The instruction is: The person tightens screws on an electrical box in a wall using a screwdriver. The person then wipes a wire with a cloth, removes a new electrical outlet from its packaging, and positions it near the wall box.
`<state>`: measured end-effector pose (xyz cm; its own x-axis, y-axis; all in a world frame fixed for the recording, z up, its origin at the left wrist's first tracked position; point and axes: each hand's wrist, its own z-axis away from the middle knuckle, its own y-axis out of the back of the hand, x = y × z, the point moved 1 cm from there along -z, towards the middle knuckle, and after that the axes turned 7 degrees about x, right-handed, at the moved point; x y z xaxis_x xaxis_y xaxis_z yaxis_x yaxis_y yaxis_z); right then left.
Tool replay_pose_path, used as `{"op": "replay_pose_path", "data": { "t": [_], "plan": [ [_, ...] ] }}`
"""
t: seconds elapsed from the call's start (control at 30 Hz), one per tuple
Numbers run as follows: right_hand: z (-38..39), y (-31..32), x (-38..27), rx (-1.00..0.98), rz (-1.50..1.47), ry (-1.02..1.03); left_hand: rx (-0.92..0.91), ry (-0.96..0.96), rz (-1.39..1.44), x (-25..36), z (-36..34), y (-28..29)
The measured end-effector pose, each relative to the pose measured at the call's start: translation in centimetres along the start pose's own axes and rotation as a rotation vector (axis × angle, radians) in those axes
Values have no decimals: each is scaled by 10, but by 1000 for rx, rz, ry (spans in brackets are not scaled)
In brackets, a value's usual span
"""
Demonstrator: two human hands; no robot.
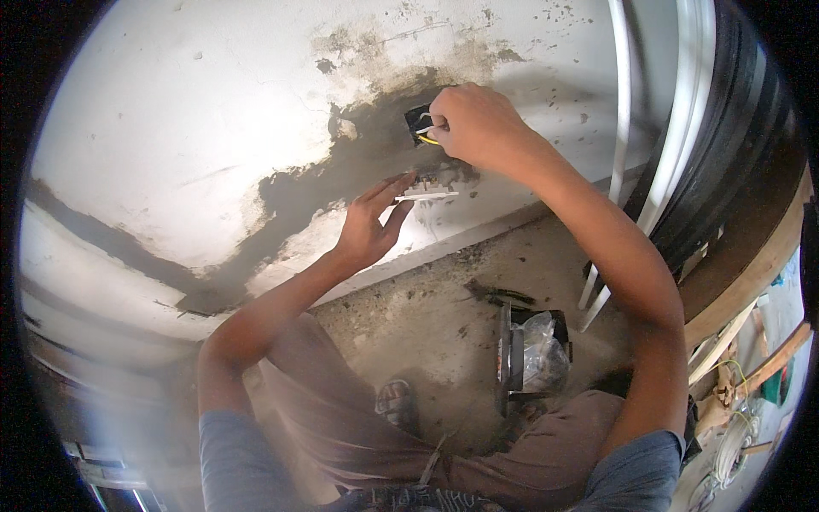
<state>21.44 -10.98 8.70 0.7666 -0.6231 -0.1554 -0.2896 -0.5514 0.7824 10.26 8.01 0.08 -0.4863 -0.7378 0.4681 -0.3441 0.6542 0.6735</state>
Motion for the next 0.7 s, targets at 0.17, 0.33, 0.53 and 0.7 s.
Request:
{"op": "replay_pose_path", "data": {
  "t": [0.17, 0.33, 0.53, 0.7],
  "plan": [
    [8, -5, 8, -15, -13, -45, -24, 75, 76, 1, 2, 3],
    [5, -14, 12, -78, -98, -38, -51, 147, 162, 4, 5, 9],
    [-19, -3, 13, -326, -423, -214, -58, 80, 95, 8, 13, 22],
    [-2, -17, -8, -189, -804, -418, -80, 118, 177, 7, 15, 22]
  ]
}}
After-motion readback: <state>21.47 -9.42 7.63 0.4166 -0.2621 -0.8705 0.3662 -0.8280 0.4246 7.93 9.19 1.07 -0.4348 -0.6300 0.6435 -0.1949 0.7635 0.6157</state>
